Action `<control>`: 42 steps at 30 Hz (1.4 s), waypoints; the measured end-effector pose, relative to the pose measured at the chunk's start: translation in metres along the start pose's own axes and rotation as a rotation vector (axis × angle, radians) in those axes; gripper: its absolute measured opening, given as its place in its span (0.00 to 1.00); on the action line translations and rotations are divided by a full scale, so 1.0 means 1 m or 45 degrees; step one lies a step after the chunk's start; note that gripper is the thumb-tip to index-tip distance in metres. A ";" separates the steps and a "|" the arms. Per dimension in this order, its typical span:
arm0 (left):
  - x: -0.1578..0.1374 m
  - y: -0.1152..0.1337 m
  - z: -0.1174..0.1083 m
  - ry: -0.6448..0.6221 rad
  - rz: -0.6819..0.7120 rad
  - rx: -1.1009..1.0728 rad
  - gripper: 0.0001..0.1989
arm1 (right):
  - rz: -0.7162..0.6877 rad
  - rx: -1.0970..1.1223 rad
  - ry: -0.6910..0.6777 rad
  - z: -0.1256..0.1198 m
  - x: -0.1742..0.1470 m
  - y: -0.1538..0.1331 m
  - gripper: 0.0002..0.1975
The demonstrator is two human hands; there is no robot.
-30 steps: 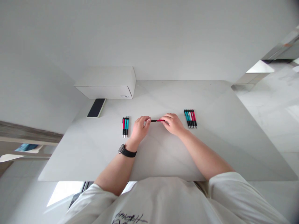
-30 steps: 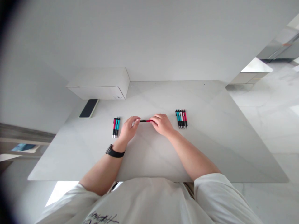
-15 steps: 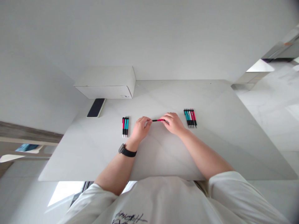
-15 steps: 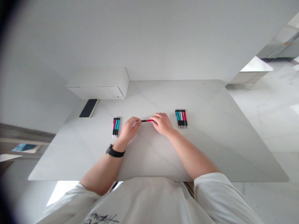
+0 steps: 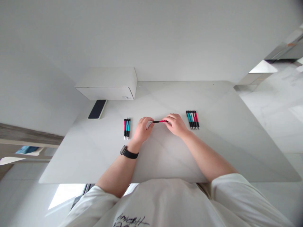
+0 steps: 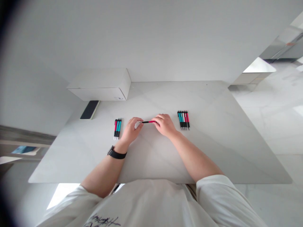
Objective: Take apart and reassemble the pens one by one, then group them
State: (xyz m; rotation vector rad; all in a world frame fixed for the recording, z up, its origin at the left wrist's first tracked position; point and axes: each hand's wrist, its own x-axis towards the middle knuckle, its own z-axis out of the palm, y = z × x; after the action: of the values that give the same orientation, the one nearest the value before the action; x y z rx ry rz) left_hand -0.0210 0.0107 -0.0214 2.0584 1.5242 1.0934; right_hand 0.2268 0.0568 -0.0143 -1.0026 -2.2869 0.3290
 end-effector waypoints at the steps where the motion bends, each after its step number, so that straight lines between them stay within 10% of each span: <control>1: 0.000 0.000 0.000 0.009 -0.006 -0.002 0.09 | -0.002 -0.003 0.001 0.000 0.000 0.000 0.08; 42: 0.002 -0.003 0.001 0.030 0.081 -0.038 0.06 | -0.021 0.016 -0.071 0.002 0.000 0.003 0.09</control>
State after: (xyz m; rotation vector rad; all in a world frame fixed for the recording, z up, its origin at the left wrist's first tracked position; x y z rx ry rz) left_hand -0.0223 0.0142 -0.0234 2.0942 1.4540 1.1609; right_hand 0.2272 0.0591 -0.0169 -0.9786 -2.3388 0.3683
